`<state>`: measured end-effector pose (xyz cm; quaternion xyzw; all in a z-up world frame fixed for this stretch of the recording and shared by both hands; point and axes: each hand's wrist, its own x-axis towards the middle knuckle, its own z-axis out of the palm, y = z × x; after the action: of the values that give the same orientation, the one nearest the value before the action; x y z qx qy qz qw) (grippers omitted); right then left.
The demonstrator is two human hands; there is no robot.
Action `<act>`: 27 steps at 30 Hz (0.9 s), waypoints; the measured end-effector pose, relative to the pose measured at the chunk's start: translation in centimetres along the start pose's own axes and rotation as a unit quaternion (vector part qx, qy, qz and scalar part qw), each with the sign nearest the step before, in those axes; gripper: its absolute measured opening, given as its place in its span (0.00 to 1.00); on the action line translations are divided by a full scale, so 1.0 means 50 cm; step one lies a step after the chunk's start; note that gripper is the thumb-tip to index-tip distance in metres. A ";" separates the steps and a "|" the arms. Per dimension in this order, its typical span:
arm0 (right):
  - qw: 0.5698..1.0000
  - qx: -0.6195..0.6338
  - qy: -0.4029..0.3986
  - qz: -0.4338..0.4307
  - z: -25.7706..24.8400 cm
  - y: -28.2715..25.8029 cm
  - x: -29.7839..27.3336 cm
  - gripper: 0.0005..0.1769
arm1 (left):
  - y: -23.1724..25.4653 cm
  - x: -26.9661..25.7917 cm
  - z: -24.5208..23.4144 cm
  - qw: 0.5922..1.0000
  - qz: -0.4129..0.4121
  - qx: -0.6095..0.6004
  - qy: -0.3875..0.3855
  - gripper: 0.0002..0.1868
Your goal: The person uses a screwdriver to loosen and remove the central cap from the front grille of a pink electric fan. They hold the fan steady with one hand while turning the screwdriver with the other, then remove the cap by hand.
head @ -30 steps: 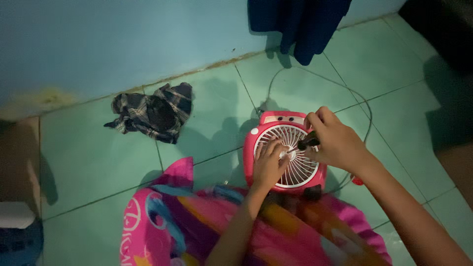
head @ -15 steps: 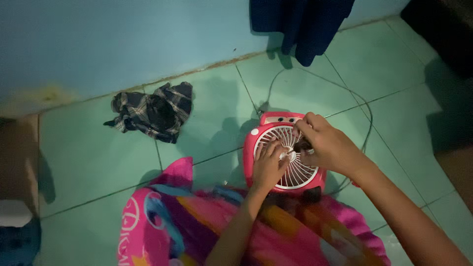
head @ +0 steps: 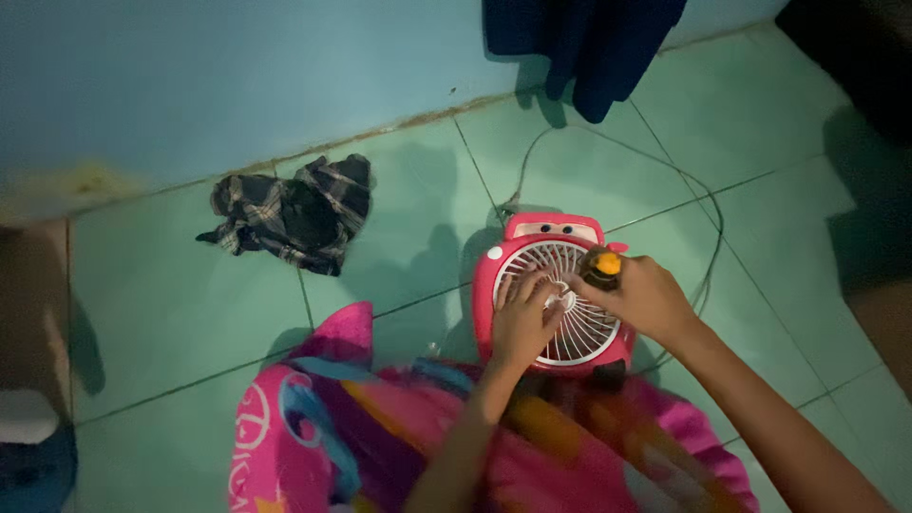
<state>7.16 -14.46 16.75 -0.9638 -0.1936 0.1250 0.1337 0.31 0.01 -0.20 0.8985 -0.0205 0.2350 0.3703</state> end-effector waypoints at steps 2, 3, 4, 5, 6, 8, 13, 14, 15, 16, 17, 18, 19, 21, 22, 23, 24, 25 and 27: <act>0.995 0.043 0.033 -0.082 0.012 0.018 0.009 0.20 | -0.001 0.000 -0.001 1.000 0.003 0.004 -0.012 0.15; 0.989 0.065 0.049 -0.122 0.019 0.027 0.014 0.19 | -0.001 0.001 -0.002 1.000 0.004 0.006 -0.017 0.15; 0.983 0.105 0.065 -0.138 0.027 0.035 0.018 0.18 | 0.000 0.002 -0.003 1.000 0.003 -0.002 -0.013 0.15; 0.974 0.146 0.080 -0.153 0.038 0.044 0.019 0.17 | 0.000 0.000 -0.004 1.000 0.002 -0.009 -0.010 0.15; 0.963 0.187 0.096 -0.168 0.049 0.053 0.020 0.16 | 0.001 -0.002 -0.005 1.000 0.001 -0.017 -0.006 0.15; 0.966 0.175 0.104 -0.157 0.064 0.069 0.026 0.16 | 0.003 0.002 -0.007 1.000 -0.001 -0.009 -0.009 0.14; 0.969 0.170 0.118 -0.134 0.095 0.091 0.030 0.16 | 0.002 0.005 -0.004 1.000 -0.013 0.000 -0.022 0.15; 0.974 0.172 0.103 -0.109 0.099 0.091 0.029 0.16 | 0.001 0.004 -0.002 1.000 -0.009 0.006 -0.020 0.15; 0.977 0.174 0.088 -0.084 0.102 0.090 0.026 0.16 | 0.000 0.003 -0.001 1.000 -0.004 0.013 -0.018 0.15; 0.974 0.193 0.087 -0.085 0.105 0.088 0.021 0.16 | 0.000 0.001 0.000 1.000 -0.004 0.011 -0.017 0.15; 0.970 0.212 0.087 -0.086 0.105 0.085 0.020 0.16 | -0.001 0.001 0.001 1.000 -0.004 0.009 -0.015 0.15; 0.965 0.231 0.086 -0.087 0.103 0.083 0.021 0.17 | -0.003 0.001 0.001 1.000 -0.003 0.008 -0.013 0.15; 0.961 0.242 0.065 -0.116 0.098 0.083 0.023 0.16 | -0.003 0.001 0.000 1.000 0.004 0.004 -0.008 0.16; 0.950 0.262 0.023 -0.171 0.082 0.091 0.033 0.17 | -0.002 -0.001 0.000 1.000 0.018 -0.003 0.003 0.17; 0.938 0.299 -0.010 -0.173 0.074 0.095 0.043 0.17 | -0.001 -0.002 0.000 1.000 0.012 -0.005 -0.003 0.16; 0.925 0.335 -0.042 -0.175 0.064 0.099 0.054 0.16 | 0.001 -0.002 -0.002 1.000 0.006 -0.007 -0.010 0.15; 0.909 0.370 -0.074 -0.176 0.059 0.101 0.061 0.16 | 0.003 -0.002 -0.003 1.000 0.000 -0.009 -0.016 0.15; 0.924 0.346 -0.068 -0.150 0.059 0.102 0.067 0.16 | 0.004 -0.002 -0.005 1.000 -0.001 -0.007 -0.021 0.15; 0.948 0.297 -0.056 -0.095 0.063 0.103 0.072 0.15 | 0.006 -0.001 -0.006 0.999 -0.003 -0.005 -0.033 0.17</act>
<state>11.21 -16.90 11.53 -0.8491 -0.2451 0.2175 0.4144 0.06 -0.01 0.17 0.9038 -0.0316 0.2044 0.3747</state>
